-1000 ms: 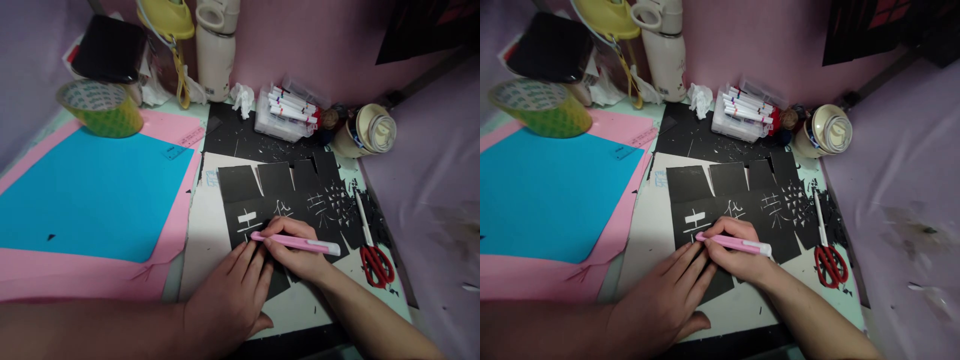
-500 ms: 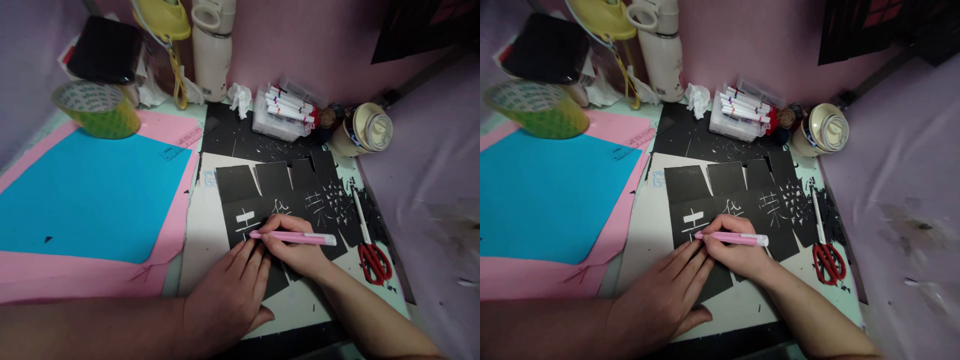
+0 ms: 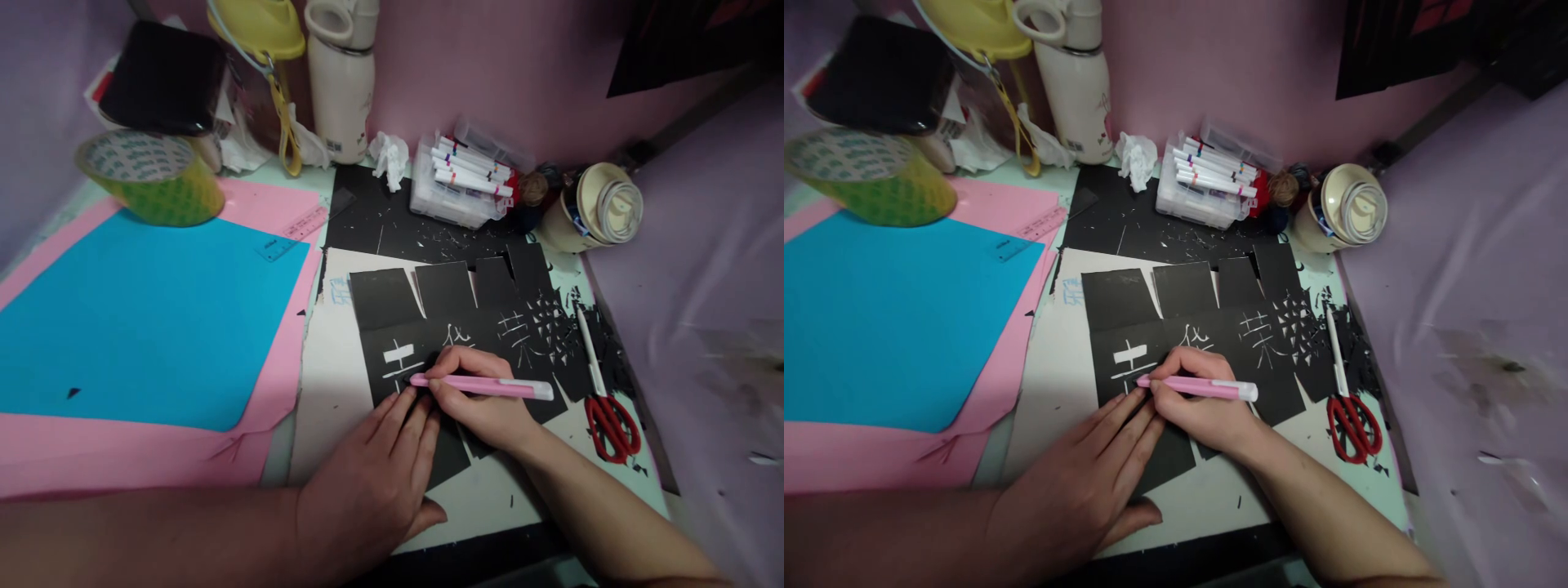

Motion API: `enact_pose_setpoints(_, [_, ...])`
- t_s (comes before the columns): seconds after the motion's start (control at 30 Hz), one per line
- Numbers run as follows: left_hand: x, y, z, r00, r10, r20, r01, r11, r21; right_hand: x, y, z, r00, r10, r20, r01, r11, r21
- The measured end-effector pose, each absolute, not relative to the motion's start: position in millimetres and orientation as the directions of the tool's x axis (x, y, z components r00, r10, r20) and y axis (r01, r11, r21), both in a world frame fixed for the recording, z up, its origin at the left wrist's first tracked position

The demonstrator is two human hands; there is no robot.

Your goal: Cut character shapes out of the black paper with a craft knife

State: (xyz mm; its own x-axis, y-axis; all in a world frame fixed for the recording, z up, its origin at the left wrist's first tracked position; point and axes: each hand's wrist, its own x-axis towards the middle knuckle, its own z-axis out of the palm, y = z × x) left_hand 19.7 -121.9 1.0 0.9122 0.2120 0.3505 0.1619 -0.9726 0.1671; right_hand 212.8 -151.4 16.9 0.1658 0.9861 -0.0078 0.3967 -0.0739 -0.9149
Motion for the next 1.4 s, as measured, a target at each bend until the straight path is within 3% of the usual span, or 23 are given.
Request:
enact_pose_setpoints(0.93, [19.0,-122.2,-0.5,0.905,0.207,0.372,0.168,-0.976,0.136,216.8,-154.0,11.3,0.194,0.981,-0.021,0.366,-0.092,-0.926])
enact_pose_setpoints(1.17, [18.3,-122.0,0.4,0.93,0.175,0.322,0.147,-0.983,0.11,214.8,-157.1,8.6,0.189,0.978,0.093,0.372,0.016,-0.928])
enact_pose_setpoints(1.4, [17.7,-123.3,-0.2,0.931,0.186,0.315,0.154,-0.98,0.126,210.7,-156.4,11.3,0.128,0.986,0.105,0.41,0.044,-0.911])
